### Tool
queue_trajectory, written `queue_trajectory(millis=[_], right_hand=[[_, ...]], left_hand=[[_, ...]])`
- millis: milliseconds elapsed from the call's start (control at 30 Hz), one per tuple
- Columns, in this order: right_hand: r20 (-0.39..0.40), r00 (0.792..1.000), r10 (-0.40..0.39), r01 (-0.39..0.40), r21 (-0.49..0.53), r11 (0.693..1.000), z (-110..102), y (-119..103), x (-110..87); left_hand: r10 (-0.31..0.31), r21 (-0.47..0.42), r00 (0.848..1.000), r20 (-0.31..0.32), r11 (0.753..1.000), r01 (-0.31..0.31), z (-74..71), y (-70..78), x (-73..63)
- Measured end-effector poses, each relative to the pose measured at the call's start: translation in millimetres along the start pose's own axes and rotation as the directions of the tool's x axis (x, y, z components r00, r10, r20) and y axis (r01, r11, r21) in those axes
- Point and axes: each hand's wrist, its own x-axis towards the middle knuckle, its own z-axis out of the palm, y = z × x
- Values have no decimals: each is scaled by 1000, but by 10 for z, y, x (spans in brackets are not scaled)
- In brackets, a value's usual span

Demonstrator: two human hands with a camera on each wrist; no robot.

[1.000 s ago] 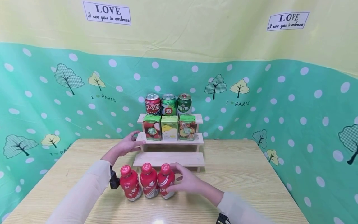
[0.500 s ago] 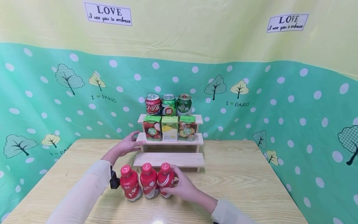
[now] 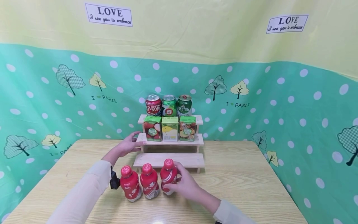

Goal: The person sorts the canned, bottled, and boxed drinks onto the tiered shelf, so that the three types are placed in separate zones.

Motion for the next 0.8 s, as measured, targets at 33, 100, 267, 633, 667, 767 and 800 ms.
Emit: queue_trajectory(millis=[33,100,267,633,667,767,800], right_hand=[[-9,1000,-1,1,-12,1000,-14,-20,2],[-25,1000,-1,0,-31,1000,-42,-59,8],[-61,998,7,-11,-59,998,-88,-146,29],[-98,995,-16,12,-44,999,-108,-249,103],[-101,995,-14,10,-46,999,-109,-259,112],[-101,995,-14,9,-47,999,-111,-281,147],[-100,995,-14,9,-47,999,-112,-288,157]], left_hand=[[-1,2,1000,1,1000,1,0,-1,-1],[-3,5,1000,3,1000,3,0,-2,-2],[-13,3,1000,0,1000,13,-9,-5,-5],[0,-3,1000,2,1000,0,-10,-12,6],[3,-3,1000,3,1000,-3,-11,-12,8],[6,-2,1000,2,1000,-6,-8,-11,9],[5,-5,1000,1,1000,-5,-7,-10,10]])
